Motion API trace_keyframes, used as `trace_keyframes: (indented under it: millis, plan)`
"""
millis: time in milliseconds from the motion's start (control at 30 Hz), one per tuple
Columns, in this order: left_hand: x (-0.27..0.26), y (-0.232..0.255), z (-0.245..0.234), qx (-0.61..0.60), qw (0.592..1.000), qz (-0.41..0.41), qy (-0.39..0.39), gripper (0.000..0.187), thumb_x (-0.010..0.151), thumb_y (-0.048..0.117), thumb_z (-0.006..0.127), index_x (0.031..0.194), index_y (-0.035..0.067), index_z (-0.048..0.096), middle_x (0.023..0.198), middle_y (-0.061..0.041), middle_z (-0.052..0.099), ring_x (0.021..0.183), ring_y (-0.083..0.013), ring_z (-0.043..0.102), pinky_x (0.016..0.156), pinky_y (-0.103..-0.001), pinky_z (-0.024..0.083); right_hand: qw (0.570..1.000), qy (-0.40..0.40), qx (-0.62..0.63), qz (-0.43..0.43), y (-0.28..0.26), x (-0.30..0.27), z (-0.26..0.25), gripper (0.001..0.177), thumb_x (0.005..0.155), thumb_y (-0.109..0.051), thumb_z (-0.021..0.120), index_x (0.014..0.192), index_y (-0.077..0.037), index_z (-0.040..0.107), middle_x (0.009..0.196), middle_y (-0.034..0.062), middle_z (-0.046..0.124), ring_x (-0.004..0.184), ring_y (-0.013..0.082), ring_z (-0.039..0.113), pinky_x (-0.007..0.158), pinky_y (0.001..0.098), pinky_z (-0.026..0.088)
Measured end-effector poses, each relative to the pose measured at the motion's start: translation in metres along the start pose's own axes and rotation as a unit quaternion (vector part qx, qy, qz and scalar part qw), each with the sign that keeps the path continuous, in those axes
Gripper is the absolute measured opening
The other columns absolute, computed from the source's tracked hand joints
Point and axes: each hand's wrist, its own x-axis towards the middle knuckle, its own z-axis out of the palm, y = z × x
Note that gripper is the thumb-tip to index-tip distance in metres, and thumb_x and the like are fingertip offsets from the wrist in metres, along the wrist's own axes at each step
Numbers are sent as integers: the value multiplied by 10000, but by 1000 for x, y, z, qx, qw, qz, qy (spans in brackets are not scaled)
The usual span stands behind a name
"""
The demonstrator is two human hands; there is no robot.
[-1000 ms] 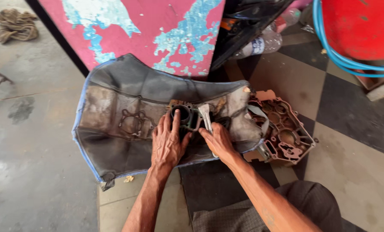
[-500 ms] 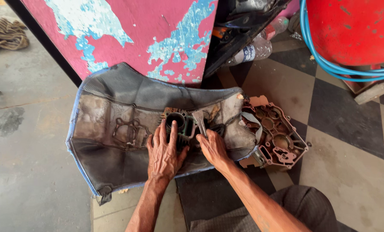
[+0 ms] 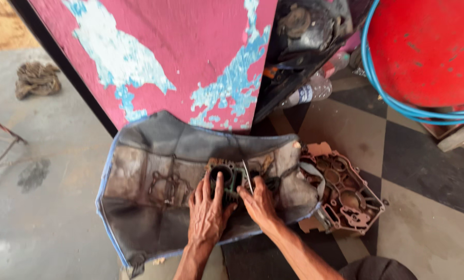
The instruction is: The person is using a wrench and a thin tool to scrape debris and carbon from a motorcycle engine cylinder block while holding it over a blue cloth.
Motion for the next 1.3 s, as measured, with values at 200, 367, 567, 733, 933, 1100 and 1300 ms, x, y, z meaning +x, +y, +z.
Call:
trace_keyframes:
  millis: [200,367,567,733,933,1100,1300]
  plan:
    - [2,-9,12,-17,998,-43,-31,1008,764,418,814,1583,149,292,1606,-219,279,1434,-441,285,1076,-575,344,994,-39,-12,97,8,18,12,388,833,-274,767,1047,21,632,985,252,728,960,419,693,819,501,521]
    - [19,-22,35,-23,995,-75,-58,1087,735,485,858,1599,191,267,1645,-217,210,1468,-473,203,1077,-602,335,996,-37,-36,74,10,37,11,396,835,-242,784,1073,27,618,1004,245,718,952,405,690,806,489,530]
    - [25,-30,35,-42,989,-86,-116,951,744,500,883,1499,186,397,1640,-253,146,1465,-519,142,1085,-633,337,979,-122,-64,152,0,42,1,429,900,-305,742,1126,29,596,1040,234,718,917,338,731,778,455,555]
    - [27,-21,13,-82,986,-94,-112,874,711,449,914,1416,171,479,1615,-265,198,1469,-522,164,1084,-613,383,993,-95,-63,39,15,27,-5,451,876,-214,749,1221,23,580,1070,210,697,861,266,724,733,402,592]
    - [23,-5,-5,-97,990,-84,-62,835,711,366,916,1395,138,495,1601,-236,257,1439,-498,199,1075,-615,374,950,-144,73,266,-19,8,-44,573,892,-65,654,1442,-53,489,973,198,676,686,216,680,497,343,520]
    - [25,17,-29,-48,984,-133,-109,811,705,344,895,1377,149,487,1574,-154,319,1458,-397,250,1033,-567,426,947,-169,101,255,-37,-5,-65,603,884,-37,619,1462,-64,450,1101,189,601,656,163,653,432,291,504]
    - [28,26,-31,-28,982,-160,-101,835,664,361,913,1360,169,495,1581,-141,317,1407,-381,304,1006,-557,443,954,-162,47,247,-54,0,-73,585,862,-17,625,1430,-47,490,1080,183,629,674,193,635,476,332,484]
